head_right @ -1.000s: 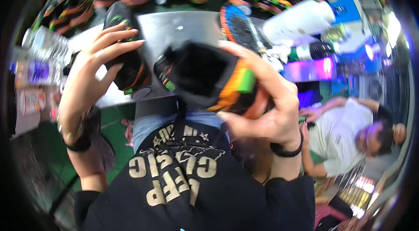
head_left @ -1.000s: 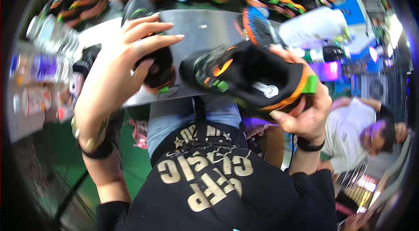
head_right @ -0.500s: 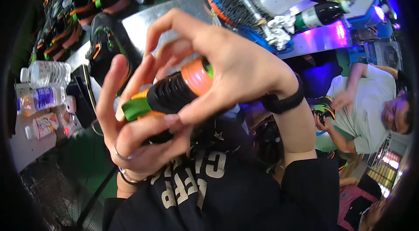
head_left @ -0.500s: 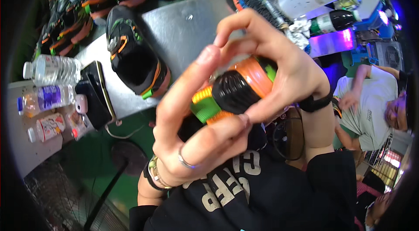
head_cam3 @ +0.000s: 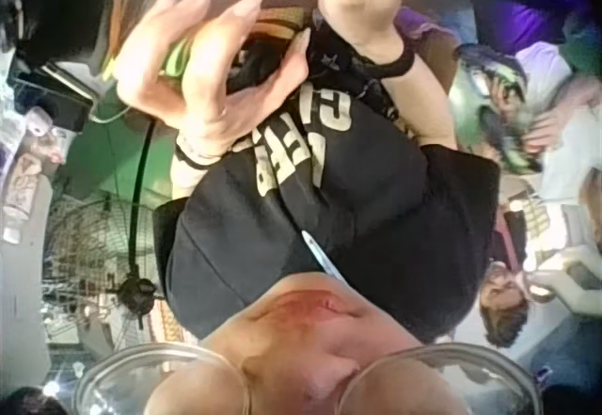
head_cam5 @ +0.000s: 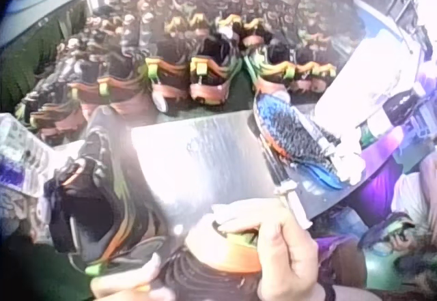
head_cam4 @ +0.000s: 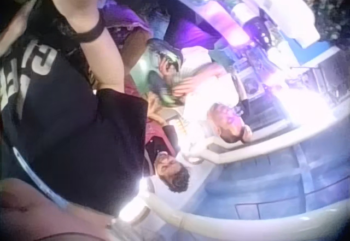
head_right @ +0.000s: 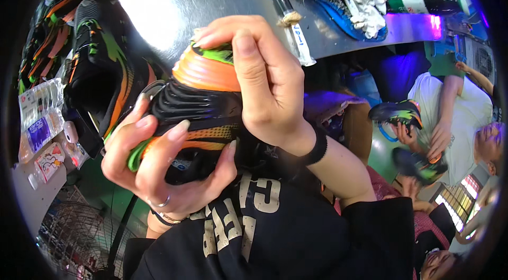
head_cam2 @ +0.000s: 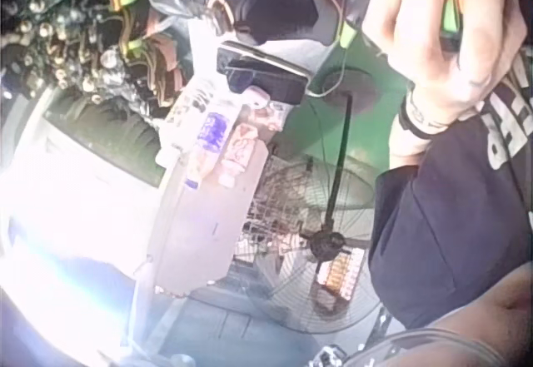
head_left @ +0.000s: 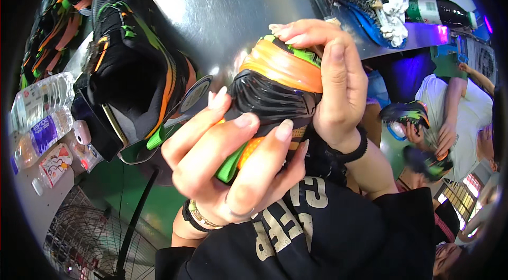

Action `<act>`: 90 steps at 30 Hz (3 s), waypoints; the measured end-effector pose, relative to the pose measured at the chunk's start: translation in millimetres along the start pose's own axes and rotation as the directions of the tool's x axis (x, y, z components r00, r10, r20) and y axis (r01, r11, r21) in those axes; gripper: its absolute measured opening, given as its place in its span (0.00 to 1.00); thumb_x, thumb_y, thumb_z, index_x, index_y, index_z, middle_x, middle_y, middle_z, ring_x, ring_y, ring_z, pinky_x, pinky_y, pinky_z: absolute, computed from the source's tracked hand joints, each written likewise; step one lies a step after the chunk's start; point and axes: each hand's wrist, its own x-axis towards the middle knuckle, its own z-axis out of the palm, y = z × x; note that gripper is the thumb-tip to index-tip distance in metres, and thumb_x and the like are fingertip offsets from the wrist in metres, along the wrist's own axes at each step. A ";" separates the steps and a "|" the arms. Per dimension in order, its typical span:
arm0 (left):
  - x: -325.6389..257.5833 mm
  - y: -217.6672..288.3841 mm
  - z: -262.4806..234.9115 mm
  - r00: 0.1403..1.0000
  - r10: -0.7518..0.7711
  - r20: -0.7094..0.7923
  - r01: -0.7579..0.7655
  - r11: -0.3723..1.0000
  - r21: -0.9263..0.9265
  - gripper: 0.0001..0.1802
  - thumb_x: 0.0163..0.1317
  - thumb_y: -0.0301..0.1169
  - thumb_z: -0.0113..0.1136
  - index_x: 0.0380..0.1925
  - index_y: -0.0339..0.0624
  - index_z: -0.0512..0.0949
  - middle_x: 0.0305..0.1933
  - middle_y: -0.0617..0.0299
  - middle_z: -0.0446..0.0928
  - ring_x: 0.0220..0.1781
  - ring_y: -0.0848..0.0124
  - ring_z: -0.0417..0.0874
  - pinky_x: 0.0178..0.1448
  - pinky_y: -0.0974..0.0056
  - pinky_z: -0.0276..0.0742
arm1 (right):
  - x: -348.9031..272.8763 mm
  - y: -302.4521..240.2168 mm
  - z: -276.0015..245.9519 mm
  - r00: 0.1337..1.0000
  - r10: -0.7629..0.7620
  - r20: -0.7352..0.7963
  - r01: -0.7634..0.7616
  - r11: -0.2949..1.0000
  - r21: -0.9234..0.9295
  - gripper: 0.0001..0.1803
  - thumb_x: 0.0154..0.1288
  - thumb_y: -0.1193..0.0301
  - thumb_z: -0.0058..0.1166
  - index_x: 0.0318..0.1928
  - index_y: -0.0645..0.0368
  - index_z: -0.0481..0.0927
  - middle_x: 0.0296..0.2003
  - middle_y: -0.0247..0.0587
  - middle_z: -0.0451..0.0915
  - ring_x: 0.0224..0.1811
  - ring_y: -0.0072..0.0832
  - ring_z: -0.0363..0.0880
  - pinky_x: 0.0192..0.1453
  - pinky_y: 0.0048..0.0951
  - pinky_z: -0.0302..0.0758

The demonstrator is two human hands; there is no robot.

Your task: Applying glue or adhesive to shoe components using a syringe-like tool during the manufacturing process.

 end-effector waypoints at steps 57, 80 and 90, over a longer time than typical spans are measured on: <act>20.8 37.2 34.3 0.981 0.164 0.105 -0.181 0.967 0.178 0.24 0.42 0.29 0.76 0.43 0.55 0.82 0.48 0.58 0.66 0.48 0.57 0.69 0.53 0.50 0.83 | 83.5 8.6 -189.6 0.708 0.210 0.674 0.653 0.170 -0.738 0.29 0.54 0.55 0.64 0.58 0.43 0.76 0.62 0.33 0.72 0.61 0.44 0.70 0.63 0.47 0.69; 20.0 38.1 57.7 0.965 0.262 0.001 -0.246 0.902 0.354 0.14 0.52 0.28 0.66 0.38 0.60 0.82 0.49 0.62 0.70 0.47 0.60 0.75 0.39 0.58 0.89 | 53.4 -69.7 -169.6 0.930 0.324 0.175 -0.130 0.734 -0.667 0.39 0.79 0.54 0.15 0.28 0.69 0.77 0.46 0.56 0.77 0.40 0.31 0.73 0.52 0.30 0.67; 17.6 50.7 64.0 0.990 0.142 -0.011 -0.132 0.941 0.311 0.10 0.54 0.30 0.62 0.37 0.58 0.81 0.49 0.67 0.70 0.50 0.63 0.77 0.42 0.57 0.90 | 77.4 -114.0 -170.0 0.757 0.602 0.254 -0.411 0.741 -0.531 0.46 0.75 0.43 0.04 0.25 0.62 0.74 0.47 0.55 0.73 0.40 0.33 0.73 0.52 0.31 0.67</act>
